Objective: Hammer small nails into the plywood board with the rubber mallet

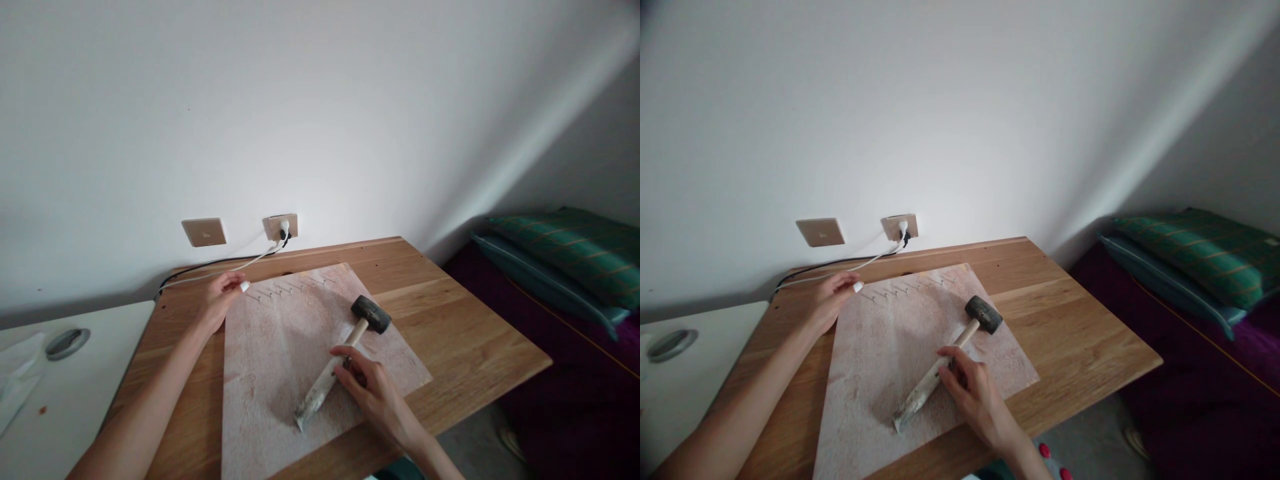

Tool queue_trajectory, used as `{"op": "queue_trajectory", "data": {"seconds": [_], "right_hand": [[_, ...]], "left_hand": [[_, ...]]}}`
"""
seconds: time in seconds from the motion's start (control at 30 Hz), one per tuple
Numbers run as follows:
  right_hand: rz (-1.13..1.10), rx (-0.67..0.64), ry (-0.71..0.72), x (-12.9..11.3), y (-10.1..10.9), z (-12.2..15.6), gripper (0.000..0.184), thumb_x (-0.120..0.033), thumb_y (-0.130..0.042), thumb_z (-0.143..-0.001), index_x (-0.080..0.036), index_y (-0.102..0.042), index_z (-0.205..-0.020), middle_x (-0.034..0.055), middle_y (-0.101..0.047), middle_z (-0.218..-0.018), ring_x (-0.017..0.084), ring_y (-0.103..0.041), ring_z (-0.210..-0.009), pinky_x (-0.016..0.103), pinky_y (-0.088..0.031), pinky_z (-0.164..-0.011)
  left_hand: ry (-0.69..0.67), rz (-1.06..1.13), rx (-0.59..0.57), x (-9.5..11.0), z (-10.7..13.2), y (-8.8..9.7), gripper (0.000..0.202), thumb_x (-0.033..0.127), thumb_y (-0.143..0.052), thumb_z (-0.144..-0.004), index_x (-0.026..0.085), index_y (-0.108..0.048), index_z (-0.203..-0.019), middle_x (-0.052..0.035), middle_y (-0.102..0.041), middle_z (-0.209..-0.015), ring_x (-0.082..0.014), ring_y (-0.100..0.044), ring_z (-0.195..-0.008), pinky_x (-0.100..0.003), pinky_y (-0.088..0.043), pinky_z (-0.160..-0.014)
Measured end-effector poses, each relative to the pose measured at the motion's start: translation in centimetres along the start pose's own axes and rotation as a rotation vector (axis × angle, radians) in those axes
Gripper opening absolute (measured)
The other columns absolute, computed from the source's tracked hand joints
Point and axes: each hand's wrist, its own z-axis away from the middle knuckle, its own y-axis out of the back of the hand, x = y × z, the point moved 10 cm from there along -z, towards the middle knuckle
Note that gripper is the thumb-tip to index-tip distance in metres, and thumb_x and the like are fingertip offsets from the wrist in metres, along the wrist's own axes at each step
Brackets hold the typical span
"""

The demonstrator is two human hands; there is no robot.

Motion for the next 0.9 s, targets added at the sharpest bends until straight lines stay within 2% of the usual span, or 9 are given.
{"op": "queue_trajectory", "data": {"seconds": [0.1, 0.2, 0.3, 0.53, 0.73, 0.9], "right_hand": [[0.013, -0.001, -0.003, 0.0, 0.0, 0.0, 0.054, -0.059, -0.051, -0.103, -0.016, -0.069, -0.129, -0.005, -0.041, -0.068, 0.015, -0.041, -0.062, 0.028, -0.03, -0.058], [0.013, 0.003, 0.003, 0.0, 0.1, 0.0, 0.053, -0.059, -0.051, -0.103, -0.017, -0.069, -0.129, -0.005, -0.041, -0.068, 0.015, -0.042, -0.062, 0.028, -0.032, -0.058], [0.019, 0.012, 0.007, 0.1, 0.1, 0.1, 0.054, -0.06, -0.05, -0.103, -0.017, -0.069, -0.13, -0.0051, -0.041, -0.067, 0.015, -0.042, -0.061, 0.028, -0.033, -0.058], [0.007, 0.001, 0.005, 0.1, 0.0, 0.0, 0.053, -0.058, -0.05, -0.103, -0.016, -0.068, -0.129, -0.0056, -0.04, -0.067, 0.015, -0.04, -0.06, 0.028, -0.031, -0.057], [0.017, 0.01, 0.005, -0.1, 0.2, 0.0, 0.052, -0.058, -0.051, -0.103, -0.017, -0.069, -0.129, -0.0053, -0.04, -0.068, 0.015, -0.041, -0.061, 0.028, -0.031, -0.057], [0.017, 0.015, 0.016, 0.0, 0.2, 0.0, 0.052, -0.059, -0.051, -0.103, -0.017, -0.069, -0.129, -0.0053, -0.041, -0.067, 0.015, -0.041, -0.061, 0.028, -0.031, -0.058]], "left_hand": [[-0.01, -0.054, -0.015, 0.1, 0.1, -0.2, 0.053, 0.049, -0.095, -0.052, 0.017, -0.073, -0.087, -0.0053, -0.074, -0.086, -0.0196, -0.067, -0.08, -0.03, -0.052, -0.073], [0.012, -0.027, -0.021, -0.4, 0.0, -0.4, 0.056, 0.061, -0.091, -0.056, 0.017, -0.072, -0.084, -0.0023, -0.069, -0.07, -0.0168, -0.062, -0.065, -0.028, -0.049, -0.064], [0.006, -0.012, -0.004, -0.8, -0.2, -0.2, 0.058, 0.069, -0.087, -0.06, 0.018, -0.071, -0.084, -0.001, -0.066, -0.064, -0.0171, -0.062, -0.06, -0.029, -0.049, -0.06], [-0.027, -0.041, -0.031, -0.7, -0.3, -0.2, 0.053, 0.06, -0.089, -0.061, 0.018, -0.072, -0.088, -0.0055, -0.074, -0.082, -0.0211, -0.069, -0.079, -0.031, -0.053, -0.074], [-0.029, -0.077, -0.019, -0.2, -0.1, -0.2, 0.051, 0.055, -0.091, -0.058, 0.019, -0.073, -0.088, -0.0061, -0.075, -0.088, -0.0225, -0.068, -0.082, -0.032, -0.053, -0.075], [-0.021, -0.089, -0.013, -0.2, 0.0, -0.3, 0.052, 0.058, -0.09, -0.058, 0.019, -0.072, -0.087, -0.0053, -0.073, -0.086, -0.022, -0.066, -0.082, -0.031, -0.051, -0.074]]}}
